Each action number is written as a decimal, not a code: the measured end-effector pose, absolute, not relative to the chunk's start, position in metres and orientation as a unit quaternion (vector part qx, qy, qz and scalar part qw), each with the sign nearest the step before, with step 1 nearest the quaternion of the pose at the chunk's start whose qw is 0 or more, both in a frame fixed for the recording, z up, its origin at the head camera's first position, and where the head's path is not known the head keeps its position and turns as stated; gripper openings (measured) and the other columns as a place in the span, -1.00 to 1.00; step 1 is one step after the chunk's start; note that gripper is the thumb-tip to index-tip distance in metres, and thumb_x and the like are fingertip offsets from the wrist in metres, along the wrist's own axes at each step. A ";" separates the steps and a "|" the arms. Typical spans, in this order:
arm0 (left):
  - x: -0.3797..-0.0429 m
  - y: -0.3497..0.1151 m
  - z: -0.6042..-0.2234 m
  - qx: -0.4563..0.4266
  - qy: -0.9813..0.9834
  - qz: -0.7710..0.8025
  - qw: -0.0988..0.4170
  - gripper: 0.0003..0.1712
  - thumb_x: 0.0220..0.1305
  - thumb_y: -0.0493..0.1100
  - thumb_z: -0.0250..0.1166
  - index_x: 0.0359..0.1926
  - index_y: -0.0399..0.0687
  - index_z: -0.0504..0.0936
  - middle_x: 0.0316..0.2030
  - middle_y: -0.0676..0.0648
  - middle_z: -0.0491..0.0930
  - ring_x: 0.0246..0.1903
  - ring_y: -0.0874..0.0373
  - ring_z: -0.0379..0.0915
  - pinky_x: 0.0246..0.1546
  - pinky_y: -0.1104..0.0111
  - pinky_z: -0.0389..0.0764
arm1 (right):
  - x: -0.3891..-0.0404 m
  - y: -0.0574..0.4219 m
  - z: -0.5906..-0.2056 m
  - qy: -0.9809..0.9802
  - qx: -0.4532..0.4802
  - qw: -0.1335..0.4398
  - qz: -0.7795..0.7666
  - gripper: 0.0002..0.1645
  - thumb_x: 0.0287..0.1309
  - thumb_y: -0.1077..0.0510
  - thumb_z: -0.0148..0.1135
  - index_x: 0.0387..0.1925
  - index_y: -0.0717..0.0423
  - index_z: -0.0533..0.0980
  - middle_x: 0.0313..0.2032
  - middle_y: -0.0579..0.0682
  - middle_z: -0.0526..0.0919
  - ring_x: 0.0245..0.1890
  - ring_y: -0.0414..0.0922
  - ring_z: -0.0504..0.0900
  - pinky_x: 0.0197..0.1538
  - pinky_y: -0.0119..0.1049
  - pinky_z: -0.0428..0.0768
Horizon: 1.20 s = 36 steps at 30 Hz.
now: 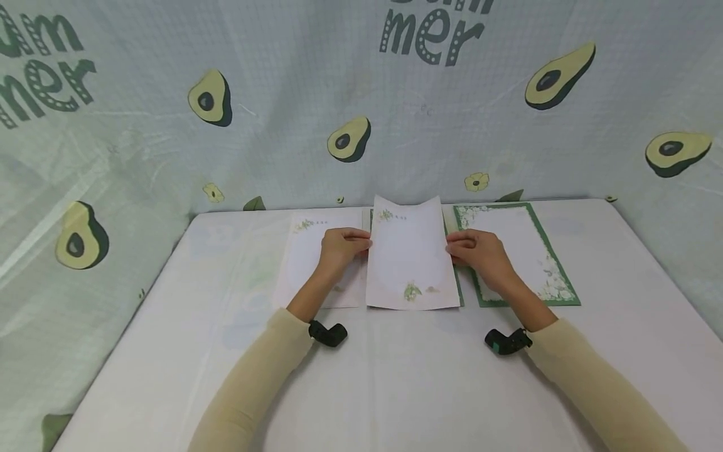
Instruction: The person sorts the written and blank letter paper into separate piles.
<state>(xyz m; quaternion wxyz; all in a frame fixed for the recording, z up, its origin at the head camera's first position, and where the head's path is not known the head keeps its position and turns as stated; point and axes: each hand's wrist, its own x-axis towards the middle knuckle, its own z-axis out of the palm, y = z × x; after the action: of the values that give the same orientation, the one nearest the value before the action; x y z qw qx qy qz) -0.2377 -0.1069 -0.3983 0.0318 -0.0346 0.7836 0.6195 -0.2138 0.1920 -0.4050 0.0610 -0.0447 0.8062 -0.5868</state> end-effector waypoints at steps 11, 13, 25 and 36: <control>-0.232 -0.114 -0.398 -0.047 0.761 0.647 0.030 -0.79 0.27 -0.36 0.41 -0.07 -0.35 0.74 -0.25 -0.21 0.77 -0.29 0.14 0.72 -0.16 0.36 0.76 | -0.211 0.188 -0.408 0.792 -0.037 0.035 -0.608 -0.57 0.38 0.14 0.31 0.16 0.30 0.55 0.01 0.29 0.69 -0.21 -0.29 0.73 -0.04 -0.39 0.74; -0.231 -0.116 -0.397 -0.047 0.756 0.652 0.031 -0.79 0.28 -0.37 0.41 -0.07 -0.36 0.74 -0.23 -0.23 0.76 -0.25 0.12 0.72 -0.14 0.34 0.76 | -0.210 0.186 -0.407 0.791 -0.042 0.034 -0.609 -0.58 0.39 0.15 0.30 0.16 0.31 0.55 0.00 0.29 0.70 -0.22 -0.29 0.73 -0.05 -0.38 0.74; -0.232 -0.128 -0.393 -0.058 0.741 0.668 0.024 -0.79 0.28 -0.38 0.40 -0.07 -0.37 0.72 -0.19 -0.24 0.74 -0.27 0.12 0.73 -0.14 0.35 0.77 | -0.209 0.178 -0.402 0.777 -0.063 0.031 -0.626 -0.57 0.38 0.15 0.31 0.16 0.32 0.55 -0.04 0.27 0.70 -0.24 -0.24 0.74 -0.04 -0.30 0.75; -0.226 -0.139 -0.387 -0.056 0.743 0.667 0.020 -0.79 0.30 -0.38 0.39 -0.06 -0.37 0.72 -0.16 -0.27 0.74 -0.25 0.14 0.72 -0.12 0.32 0.77 | -0.210 0.165 -0.402 0.772 -0.075 0.032 -0.630 -0.59 0.38 0.16 0.30 0.16 0.30 0.54 -0.02 0.28 0.69 -0.17 -0.24 0.74 0.03 -0.26 0.74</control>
<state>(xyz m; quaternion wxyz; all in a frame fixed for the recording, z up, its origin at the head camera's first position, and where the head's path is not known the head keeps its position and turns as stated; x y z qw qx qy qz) -0.2260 -0.1395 -0.3870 0.0204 -0.0560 0.7426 0.6671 -0.2099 0.1653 -0.4017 0.0321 -0.0746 0.7724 -0.6300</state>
